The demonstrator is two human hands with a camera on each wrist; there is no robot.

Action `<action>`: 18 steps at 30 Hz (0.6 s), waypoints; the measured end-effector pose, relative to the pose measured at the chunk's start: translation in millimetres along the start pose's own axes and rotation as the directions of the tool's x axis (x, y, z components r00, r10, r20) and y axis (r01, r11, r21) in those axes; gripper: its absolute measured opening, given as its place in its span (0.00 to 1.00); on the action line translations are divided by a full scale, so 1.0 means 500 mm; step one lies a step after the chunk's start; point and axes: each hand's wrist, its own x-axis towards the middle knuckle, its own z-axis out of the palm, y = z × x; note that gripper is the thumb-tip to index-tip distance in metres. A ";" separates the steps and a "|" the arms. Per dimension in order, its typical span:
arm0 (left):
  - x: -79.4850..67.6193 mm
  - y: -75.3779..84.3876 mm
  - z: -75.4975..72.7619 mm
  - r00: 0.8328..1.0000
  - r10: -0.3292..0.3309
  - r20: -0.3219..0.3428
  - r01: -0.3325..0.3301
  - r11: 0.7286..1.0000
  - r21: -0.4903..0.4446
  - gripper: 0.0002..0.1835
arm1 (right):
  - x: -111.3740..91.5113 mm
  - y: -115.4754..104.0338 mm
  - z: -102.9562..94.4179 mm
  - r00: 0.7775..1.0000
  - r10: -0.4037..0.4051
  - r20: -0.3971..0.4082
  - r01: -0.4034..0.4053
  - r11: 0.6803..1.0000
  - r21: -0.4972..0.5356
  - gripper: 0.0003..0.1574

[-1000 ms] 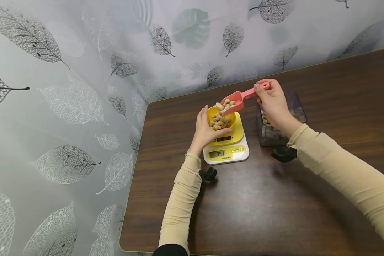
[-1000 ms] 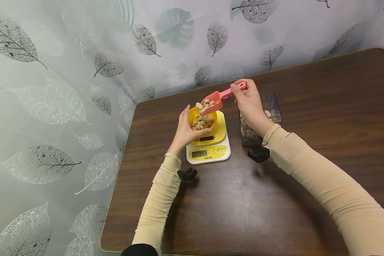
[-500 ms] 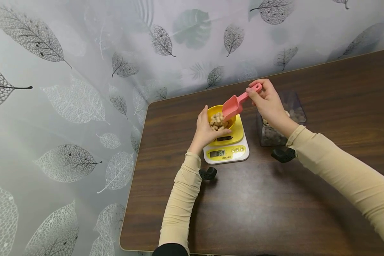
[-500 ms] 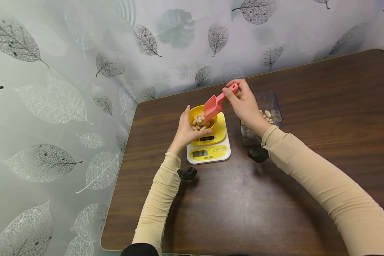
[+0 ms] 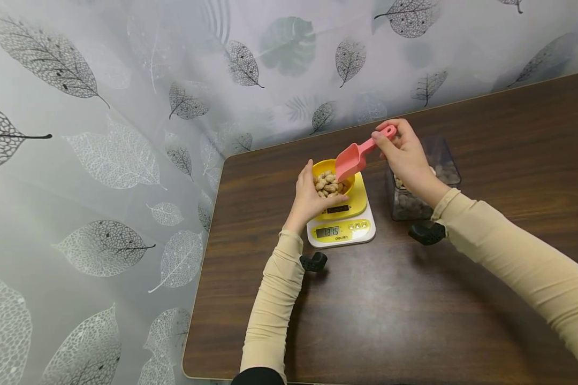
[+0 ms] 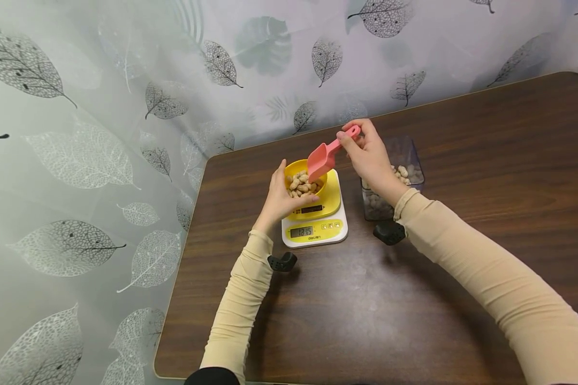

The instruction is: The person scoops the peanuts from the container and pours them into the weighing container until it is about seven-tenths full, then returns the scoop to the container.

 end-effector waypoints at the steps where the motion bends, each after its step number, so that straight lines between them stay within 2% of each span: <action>1: 0.000 0.000 -0.001 1.000 0.000 0.001 0.000 1.000 0.003 0.65 | 0.000 -0.001 0.000 1.000 0.001 -0.001 -0.001 1.000 0.001 0.21; 10: 0.003 0.014 -0.013 0.999 0.016 -0.041 -0.016 1.000 0.001 0.60 | 0.000 -0.024 -0.008 1.000 0.010 -0.023 -0.008 0.998 0.063 0.18; 15: 0.012 0.040 -0.025 0.998 0.049 -0.039 -0.049 0.999 0.004 0.59 | 0.000 -0.049 -0.024 0.996 -0.055 -0.068 0.065 0.987 0.148 0.13; 18: 0.018 0.063 -0.028 0.996 0.082 -0.028 -0.082 0.997 0.006 0.59 | 0.001 -0.062 -0.040 0.990 -0.090 -0.112 0.116 0.960 0.254 0.11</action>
